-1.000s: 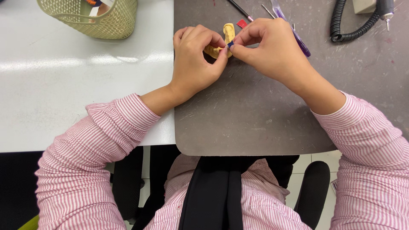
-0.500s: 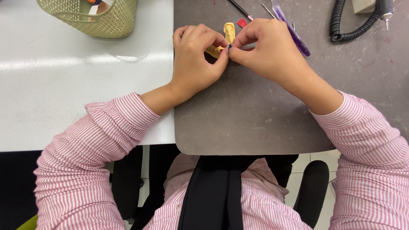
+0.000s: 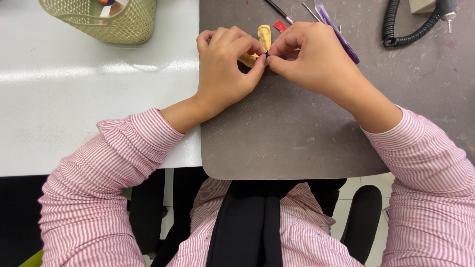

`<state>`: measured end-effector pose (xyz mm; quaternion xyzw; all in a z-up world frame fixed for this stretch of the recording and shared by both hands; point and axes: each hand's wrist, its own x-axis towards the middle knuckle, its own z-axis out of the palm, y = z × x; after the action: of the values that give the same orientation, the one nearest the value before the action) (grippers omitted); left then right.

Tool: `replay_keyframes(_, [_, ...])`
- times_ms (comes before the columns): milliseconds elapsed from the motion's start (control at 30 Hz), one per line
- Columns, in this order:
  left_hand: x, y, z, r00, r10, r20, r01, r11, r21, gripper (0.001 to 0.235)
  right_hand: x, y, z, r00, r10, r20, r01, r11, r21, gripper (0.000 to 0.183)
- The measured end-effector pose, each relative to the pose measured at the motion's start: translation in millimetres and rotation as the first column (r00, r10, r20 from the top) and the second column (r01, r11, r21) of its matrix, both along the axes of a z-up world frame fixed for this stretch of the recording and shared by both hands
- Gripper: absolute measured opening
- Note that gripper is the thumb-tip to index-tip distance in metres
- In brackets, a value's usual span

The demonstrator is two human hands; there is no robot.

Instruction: The person assembles a dental prosthesis by inserting small components into a yellow denture base. They use a rotary tool to grind and shape individual pieces before fitting them into the denture. The person repeatedly checks the fit and adjusts the components by hand.

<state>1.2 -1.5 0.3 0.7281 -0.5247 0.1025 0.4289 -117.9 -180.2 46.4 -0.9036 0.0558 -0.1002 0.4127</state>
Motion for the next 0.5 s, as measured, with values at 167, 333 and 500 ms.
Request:
replay_keyframes(167, [2.5, 3.1, 0.0, 0.999, -0.022, 0.028, 0.023, 1.000, -0.005, 0.009, -2.4, 4.1, -5.7, 0.998, -0.024, 0.055, 0.025, 1.000, -0.012, 0.013])
replay_keyframes(333, [2.8, 4.5, 1.8, 0.999, -0.042, -0.011, 0.042, 0.999, -0.011, 0.009, -5.3, 8.7, -9.1, 0.996, -0.024, 0.091, 0.029, 0.998, -0.062, 0.011])
replay_keyframes(500, [2.3, 5.4, 2.3, 0.998, -0.047, -0.047, 0.047, 0.999, -0.011, 0.007, -5.7, 6.5, -9.0, 0.994, -0.008, 0.105, 0.012, 0.999, -0.042, 0.010])
